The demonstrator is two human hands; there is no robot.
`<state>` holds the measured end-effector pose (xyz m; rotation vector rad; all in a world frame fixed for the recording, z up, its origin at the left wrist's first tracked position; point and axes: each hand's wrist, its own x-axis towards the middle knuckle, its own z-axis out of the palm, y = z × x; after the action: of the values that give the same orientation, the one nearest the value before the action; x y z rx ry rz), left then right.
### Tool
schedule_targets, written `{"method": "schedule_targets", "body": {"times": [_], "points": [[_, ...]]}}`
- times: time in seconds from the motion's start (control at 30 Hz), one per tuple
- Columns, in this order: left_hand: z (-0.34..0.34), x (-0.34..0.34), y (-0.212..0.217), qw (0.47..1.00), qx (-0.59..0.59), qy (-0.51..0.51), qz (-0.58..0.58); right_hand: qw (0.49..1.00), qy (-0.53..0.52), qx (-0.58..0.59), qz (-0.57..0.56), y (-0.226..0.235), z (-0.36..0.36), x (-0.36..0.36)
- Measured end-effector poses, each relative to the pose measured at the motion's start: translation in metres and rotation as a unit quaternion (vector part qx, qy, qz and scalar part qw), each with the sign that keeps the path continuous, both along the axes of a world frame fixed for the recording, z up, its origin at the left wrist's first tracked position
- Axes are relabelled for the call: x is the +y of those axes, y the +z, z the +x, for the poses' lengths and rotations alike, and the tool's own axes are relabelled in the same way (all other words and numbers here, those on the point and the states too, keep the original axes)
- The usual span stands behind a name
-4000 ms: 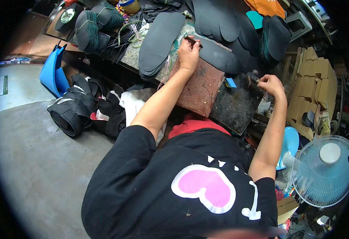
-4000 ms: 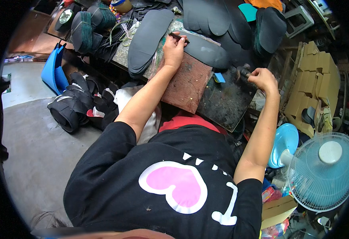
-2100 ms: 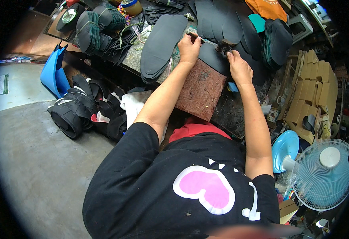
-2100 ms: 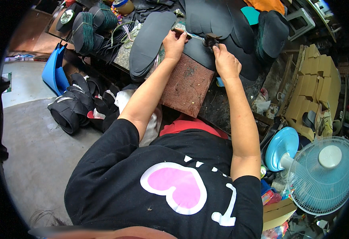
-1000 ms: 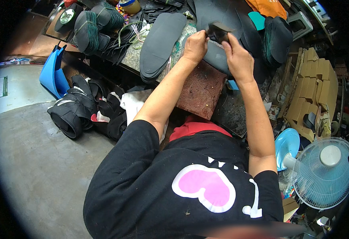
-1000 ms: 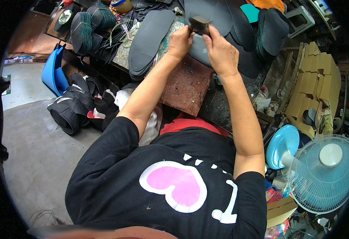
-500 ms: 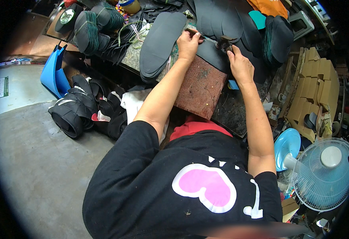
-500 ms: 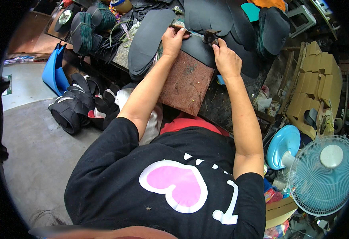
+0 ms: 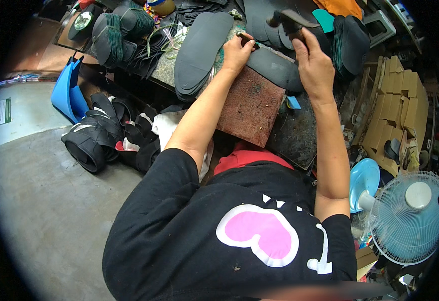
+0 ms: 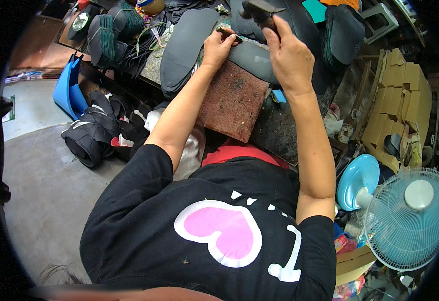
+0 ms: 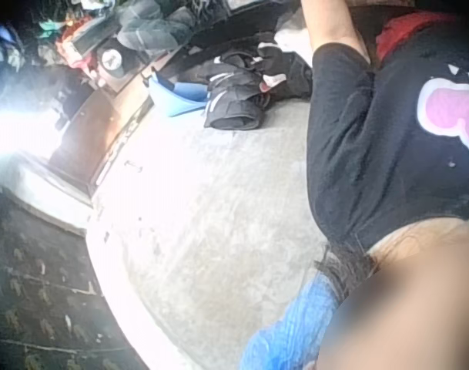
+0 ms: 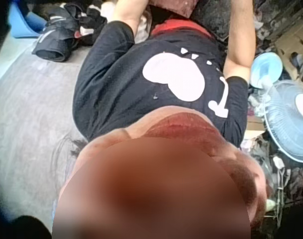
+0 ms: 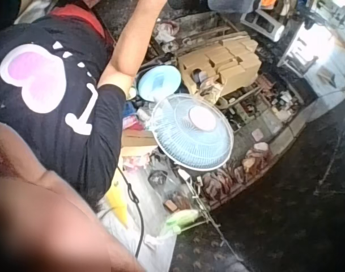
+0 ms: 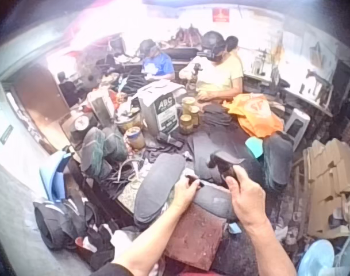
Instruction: The person repeatedly hammers a small metal tool into the edge of a black shoe sole placed on a brick. They reposition the sole and continue hammering along its perimeter. The person handles multiple soles, moving them aside and selecting new ones to work on.
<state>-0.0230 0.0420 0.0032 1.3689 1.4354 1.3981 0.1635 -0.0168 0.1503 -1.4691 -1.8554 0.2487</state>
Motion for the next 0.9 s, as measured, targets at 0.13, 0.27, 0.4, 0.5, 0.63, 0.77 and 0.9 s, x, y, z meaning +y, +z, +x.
{"method": "schedule_targets", "body": {"times": [0.13, 0.27, 0.4, 0.5, 0.63, 0.77, 0.9], "points": [[0.002, 0.001, 0.0, 0.999, 0.029, 0.012, 0.024, 0.988, 0.072, 0.12, 0.066, 0.028, -0.003, -0.004], [0.011, -0.002, 0.006, 0.978, 0.175, 0.024, 0.11, 0.975, 0.108, 0.114, 0.159, 0.018, -0.005, 0.0], [0.024, -0.007, 0.011, 0.945, 0.278, 0.02, 0.171, 0.999, 0.012, -0.031, 0.026, -0.023, -0.007, 0.002], [0.026, -0.006, 0.012, 0.954, 0.246, 0.039, 0.166, 0.99, -0.041, -0.086, -0.107, -0.045, 0.01, 0.006], [0.021, -0.004, 0.007, 0.983, 0.143, 0.075, 0.087, 0.979, -0.049, -0.134, -0.147, -0.068, 0.024, 0.002], [0.016, -0.004, 0.004, 0.994, -0.102, 0.043, -0.005, 0.979, -0.057, -0.125, -0.151, -0.082, 0.029, 0.001], [0.015, -0.006, 0.005, 1.0, -0.023, 0.01, -0.008, 0.978, -0.06, -0.126, -0.156, -0.079, 0.028, 0.002]]}}
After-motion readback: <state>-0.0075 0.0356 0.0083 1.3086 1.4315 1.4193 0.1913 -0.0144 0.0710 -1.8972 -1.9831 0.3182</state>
